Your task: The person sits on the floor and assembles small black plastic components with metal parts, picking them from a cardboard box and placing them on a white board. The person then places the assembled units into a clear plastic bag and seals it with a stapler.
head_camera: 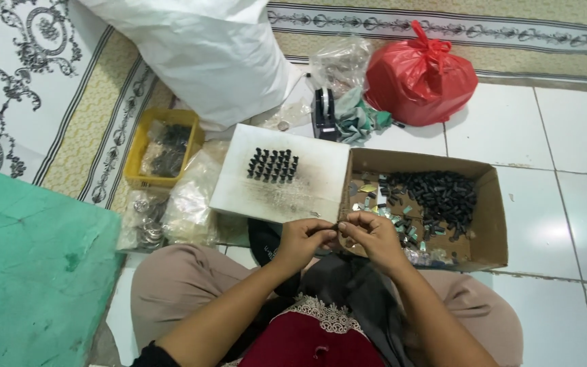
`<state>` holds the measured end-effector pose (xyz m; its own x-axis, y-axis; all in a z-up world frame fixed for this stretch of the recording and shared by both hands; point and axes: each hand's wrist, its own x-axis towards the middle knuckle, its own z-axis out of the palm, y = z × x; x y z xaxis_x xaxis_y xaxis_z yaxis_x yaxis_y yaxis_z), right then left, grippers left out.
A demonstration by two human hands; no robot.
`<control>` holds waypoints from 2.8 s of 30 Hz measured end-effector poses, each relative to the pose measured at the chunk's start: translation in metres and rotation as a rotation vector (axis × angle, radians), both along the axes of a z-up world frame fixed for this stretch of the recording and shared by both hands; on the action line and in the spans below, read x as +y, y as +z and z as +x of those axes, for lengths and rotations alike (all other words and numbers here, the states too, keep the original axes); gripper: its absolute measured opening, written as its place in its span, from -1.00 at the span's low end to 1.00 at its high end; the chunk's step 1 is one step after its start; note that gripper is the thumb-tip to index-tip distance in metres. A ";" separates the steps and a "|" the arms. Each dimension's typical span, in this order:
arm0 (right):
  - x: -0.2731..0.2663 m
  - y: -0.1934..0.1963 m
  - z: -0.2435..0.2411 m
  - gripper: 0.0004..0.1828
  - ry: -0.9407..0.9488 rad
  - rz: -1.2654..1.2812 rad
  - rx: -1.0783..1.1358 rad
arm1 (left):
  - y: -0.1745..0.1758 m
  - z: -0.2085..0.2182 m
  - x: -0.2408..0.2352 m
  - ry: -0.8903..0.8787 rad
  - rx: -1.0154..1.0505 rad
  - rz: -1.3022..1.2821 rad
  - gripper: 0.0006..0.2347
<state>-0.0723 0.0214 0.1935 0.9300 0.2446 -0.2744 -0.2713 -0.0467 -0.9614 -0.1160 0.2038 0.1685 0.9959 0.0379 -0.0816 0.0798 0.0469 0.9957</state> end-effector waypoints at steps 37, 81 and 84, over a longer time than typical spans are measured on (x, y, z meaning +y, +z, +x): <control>0.097 0.009 0.072 -0.81 0.174 -0.381 -0.080 | -0.023 0.045 0.074 0.095 0.134 -0.057 -0.78; 0.178 -0.019 0.119 -0.82 -0.103 -0.497 -0.990 | 0.014 0.050 0.111 0.539 -0.357 0.267 -0.96; 0.219 -0.034 0.085 -0.76 0.012 -0.460 -0.962 | 0.044 0.040 0.174 0.555 -0.046 0.231 -0.87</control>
